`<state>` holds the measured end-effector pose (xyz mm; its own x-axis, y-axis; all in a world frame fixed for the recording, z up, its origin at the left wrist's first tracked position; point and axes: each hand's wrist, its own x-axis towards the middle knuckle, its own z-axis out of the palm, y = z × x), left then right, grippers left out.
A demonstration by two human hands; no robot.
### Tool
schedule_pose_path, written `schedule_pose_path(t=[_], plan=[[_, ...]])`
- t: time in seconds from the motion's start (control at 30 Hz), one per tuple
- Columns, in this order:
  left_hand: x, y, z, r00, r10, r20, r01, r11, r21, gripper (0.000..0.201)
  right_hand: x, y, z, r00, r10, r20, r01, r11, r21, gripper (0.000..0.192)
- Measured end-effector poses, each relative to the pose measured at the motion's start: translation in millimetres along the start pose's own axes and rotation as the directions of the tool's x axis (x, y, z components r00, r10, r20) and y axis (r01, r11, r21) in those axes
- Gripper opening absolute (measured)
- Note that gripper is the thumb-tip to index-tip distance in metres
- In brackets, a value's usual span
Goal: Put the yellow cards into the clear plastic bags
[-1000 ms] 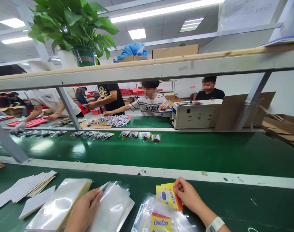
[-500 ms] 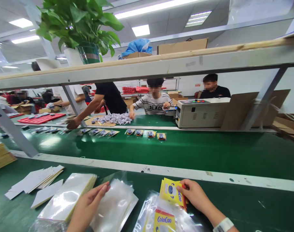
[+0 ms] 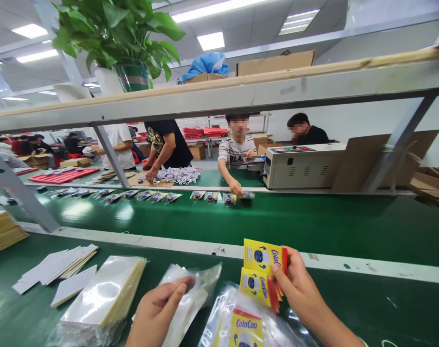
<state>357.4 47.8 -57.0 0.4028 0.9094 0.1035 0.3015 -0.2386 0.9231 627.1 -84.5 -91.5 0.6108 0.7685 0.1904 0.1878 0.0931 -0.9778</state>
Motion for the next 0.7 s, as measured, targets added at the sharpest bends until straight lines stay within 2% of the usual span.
schedule_pose_path(t=[0.07,0.13,0.23,0.3,0.4,0.57,0.63,0.7], plan=[[-5,4,9.6,0.999,0.009,0.032,-0.009,1.0,0.003,0.036,-5,-17,7,0.99,-0.142,-0.008,0.142,0.981,0.132,0.039],[-9,7,17.6,0.999,0.017,0.051,-0.016,1.0,-0.018,0.029,-10,-28,13,0.961,-0.275,-0.022,0.274,0.942,0.194,0.033],[-14,11,24.9,0.997,0.05,0.059,-0.048,0.998,-0.033,0.028,-16,-32,24,0.889,-0.453,-0.075,0.458,0.871,0.174,0.022],[-16,12,26.5,0.997,0.068,0.041,-0.066,0.997,-0.032,0.03,-19,-31,29,0.837,-0.543,-0.06,0.547,0.83,0.11,0.021],[-18,11,25.2,0.994,0.108,0.021,-0.108,0.994,-0.008,0.033,-17,-31,30,0.762,-0.646,0.045,0.647,0.763,0.007,0.031],[-16,6,20.5,0.991,0.115,0.062,-0.116,0.993,0.028,0.032,-9,-42,23,0.542,-0.788,0.292,0.831,0.553,-0.052,0.054],[-15,6,20.5,0.992,0.105,0.063,-0.107,0.994,0.022,0.031,-8,-48,24,0.503,-0.796,0.337,0.86,0.498,-0.108,0.055],[-15,8,22.3,0.991,0.108,0.081,-0.11,0.994,0.021,0.032,-8,-52,29,0.504,-0.772,0.386,0.863,0.467,-0.193,0.045]])
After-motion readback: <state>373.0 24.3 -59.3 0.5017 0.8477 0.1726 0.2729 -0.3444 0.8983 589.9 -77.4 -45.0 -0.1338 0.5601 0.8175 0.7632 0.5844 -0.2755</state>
